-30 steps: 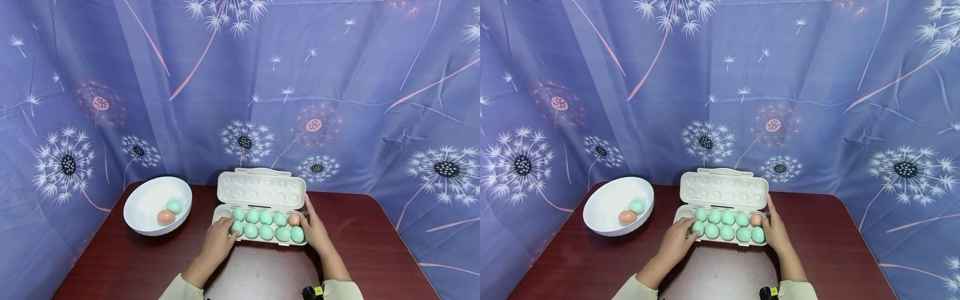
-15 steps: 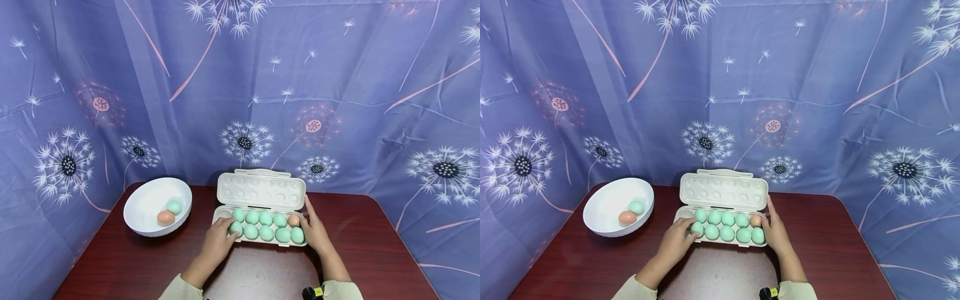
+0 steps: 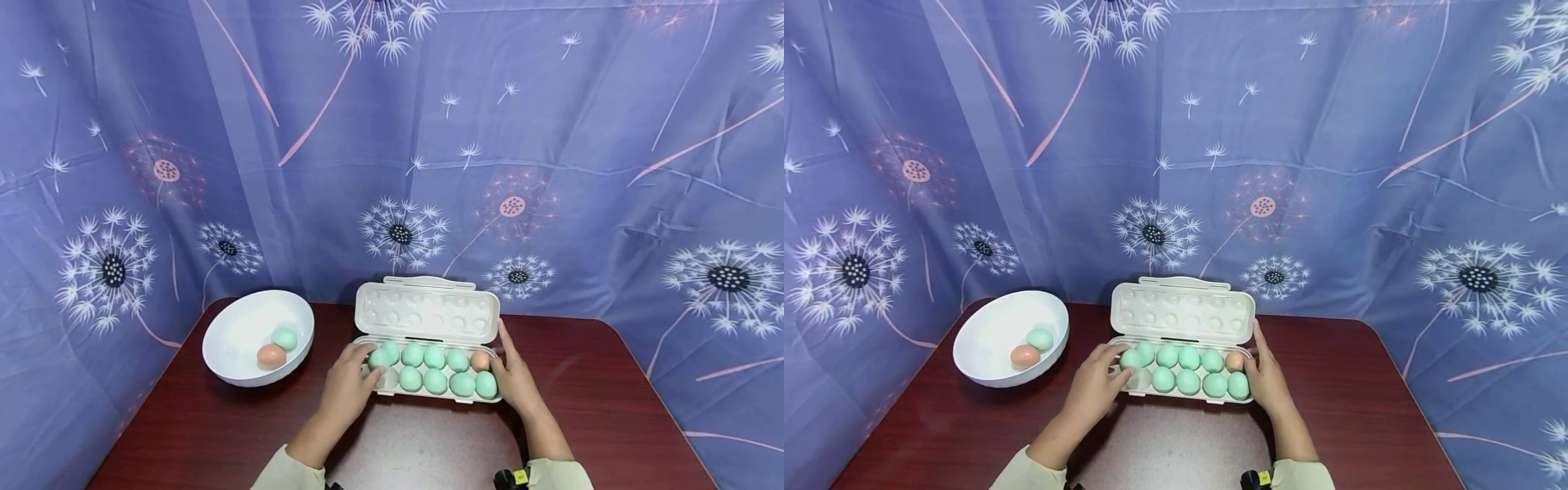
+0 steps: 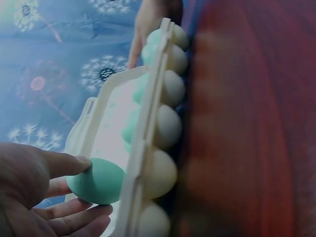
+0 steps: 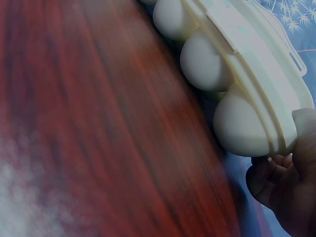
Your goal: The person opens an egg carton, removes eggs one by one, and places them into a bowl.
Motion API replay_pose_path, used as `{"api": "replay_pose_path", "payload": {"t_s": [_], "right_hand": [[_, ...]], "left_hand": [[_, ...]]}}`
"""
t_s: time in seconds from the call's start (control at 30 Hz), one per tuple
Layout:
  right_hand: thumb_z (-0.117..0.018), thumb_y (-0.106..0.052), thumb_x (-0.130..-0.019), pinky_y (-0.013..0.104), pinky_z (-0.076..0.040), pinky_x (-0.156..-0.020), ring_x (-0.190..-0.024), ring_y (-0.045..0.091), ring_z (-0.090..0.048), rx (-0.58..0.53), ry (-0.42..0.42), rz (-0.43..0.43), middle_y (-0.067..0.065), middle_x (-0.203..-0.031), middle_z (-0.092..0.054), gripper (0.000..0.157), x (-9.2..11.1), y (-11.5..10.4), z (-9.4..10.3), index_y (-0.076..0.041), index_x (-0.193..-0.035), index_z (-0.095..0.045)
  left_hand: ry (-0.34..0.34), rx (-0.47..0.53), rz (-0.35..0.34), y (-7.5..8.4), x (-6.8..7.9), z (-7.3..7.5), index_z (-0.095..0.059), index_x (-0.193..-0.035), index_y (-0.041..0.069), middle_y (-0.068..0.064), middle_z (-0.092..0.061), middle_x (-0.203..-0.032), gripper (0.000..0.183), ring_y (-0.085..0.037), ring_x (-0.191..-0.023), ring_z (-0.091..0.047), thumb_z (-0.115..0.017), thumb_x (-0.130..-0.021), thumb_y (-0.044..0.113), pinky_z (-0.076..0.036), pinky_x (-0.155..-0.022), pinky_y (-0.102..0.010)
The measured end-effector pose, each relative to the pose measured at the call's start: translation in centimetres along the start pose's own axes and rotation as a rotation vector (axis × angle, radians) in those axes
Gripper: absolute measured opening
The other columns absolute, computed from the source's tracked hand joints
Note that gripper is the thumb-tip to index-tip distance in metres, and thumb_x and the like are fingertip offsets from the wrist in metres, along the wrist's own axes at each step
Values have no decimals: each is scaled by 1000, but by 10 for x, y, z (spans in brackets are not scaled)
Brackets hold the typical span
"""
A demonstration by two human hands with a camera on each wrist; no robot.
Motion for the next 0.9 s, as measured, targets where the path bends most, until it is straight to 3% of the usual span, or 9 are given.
{"api": "replay_pose_path", "payload": {"t_s": [0.2,0.37,0.63,0.9], "right_hand": [[-47,-10,-102,44,-48,-87,-106,33,-63,3,-5,0,22,-124,-64,76,-1,0,0,-29,-164,-6],[-48,-10,-103,43,-48,-86,-105,30,-62,-2,-14,-10,20,-124,-64,78,-2,1,-1,-33,-163,-5],[-47,-10,-103,41,-48,-85,-104,28,-63,-4,-23,-15,20,-126,-63,79,-1,3,-1,-37,-163,-2],[-48,-9,-102,40,-47,-83,-101,30,-62,0,-13,1,20,-124,-63,79,-2,4,-2,-33,-163,-4]], "left_hand": [[45,43,31,1,-7,18,-68,-125,6,-11,-66,-115,44,-26,-102,-69,-81,-84,14,-58,-84,-43],[78,61,64,-2,-13,32,-68,-126,7,-9,-66,-116,44,-24,-99,-68,-81,-84,14,-56,-82,-42],[78,105,136,-10,-21,54,-65,-131,7,-13,-62,-123,44,-25,-104,-67,-77,-90,19,-57,-88,-41],[97,121,200,-20,-26,77,-62,-134,5,-18,-59,-127,45,-31,-107,-67,-74,-93,19,-57,-92,-46]]}}
Point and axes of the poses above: each hand's wrist, its own x-axis away from the middle knuckle, its own z-axis out of the back of the hand, y = z × x, the point moved 2 cm from there along -x, towards the middle knuckle
